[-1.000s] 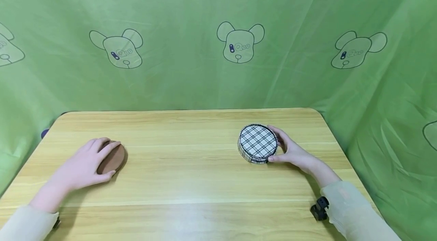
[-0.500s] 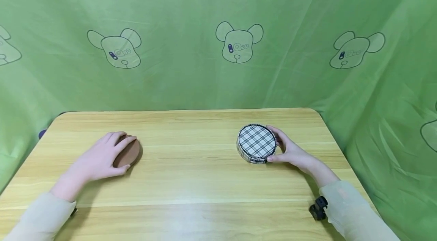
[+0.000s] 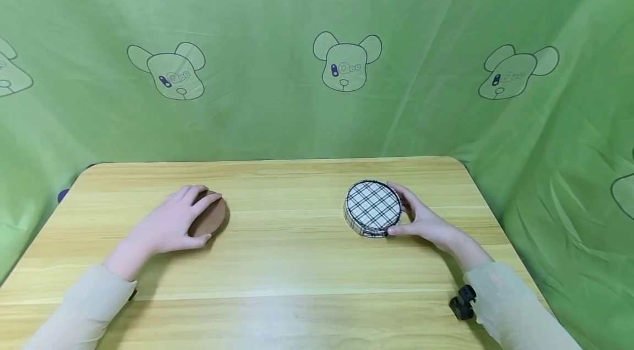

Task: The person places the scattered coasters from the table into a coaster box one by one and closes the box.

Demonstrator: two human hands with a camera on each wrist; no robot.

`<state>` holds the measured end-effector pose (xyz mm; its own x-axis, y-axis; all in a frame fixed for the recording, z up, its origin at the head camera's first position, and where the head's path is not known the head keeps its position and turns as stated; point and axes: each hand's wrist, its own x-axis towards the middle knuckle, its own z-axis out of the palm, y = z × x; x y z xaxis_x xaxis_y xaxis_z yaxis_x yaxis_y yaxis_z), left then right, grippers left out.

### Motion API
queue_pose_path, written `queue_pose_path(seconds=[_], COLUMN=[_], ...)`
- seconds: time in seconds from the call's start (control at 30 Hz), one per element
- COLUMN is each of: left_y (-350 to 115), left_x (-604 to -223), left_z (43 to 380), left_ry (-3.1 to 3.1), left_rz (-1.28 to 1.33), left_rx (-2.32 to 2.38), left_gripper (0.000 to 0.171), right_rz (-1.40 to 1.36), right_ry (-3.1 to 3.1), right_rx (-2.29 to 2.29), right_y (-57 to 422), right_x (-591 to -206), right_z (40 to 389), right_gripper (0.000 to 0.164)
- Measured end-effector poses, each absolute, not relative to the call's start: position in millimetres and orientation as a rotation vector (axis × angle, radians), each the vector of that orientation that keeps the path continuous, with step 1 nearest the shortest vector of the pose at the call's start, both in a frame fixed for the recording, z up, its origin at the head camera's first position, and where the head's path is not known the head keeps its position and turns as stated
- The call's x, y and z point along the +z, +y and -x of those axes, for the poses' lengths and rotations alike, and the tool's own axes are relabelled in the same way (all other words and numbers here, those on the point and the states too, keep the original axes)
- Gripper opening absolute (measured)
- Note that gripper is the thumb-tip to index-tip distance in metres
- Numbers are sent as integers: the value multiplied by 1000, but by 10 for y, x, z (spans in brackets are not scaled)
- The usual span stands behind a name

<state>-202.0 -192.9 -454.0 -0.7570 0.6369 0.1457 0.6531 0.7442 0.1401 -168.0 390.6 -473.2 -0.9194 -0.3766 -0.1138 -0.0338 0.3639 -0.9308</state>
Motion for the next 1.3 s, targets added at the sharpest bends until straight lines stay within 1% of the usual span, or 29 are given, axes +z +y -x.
queue_pose_path(seconds=[0.9,1.3], left_y=[-1174,-743], left_x=[-4467,-4458], left_z=[2254,2324], left_ry=[-2817,-2783], left_rz=[1265,1368], left_rx=[-207,-155], left_gripper=[90,89], right_rz=[345,371], right_ry=[2314,2321], right_rx=[-1581,-1584], right_y=[3899,3895], right_x=[-4720,-4713], right_z=[1675,1669], right_gripper=[112,111])
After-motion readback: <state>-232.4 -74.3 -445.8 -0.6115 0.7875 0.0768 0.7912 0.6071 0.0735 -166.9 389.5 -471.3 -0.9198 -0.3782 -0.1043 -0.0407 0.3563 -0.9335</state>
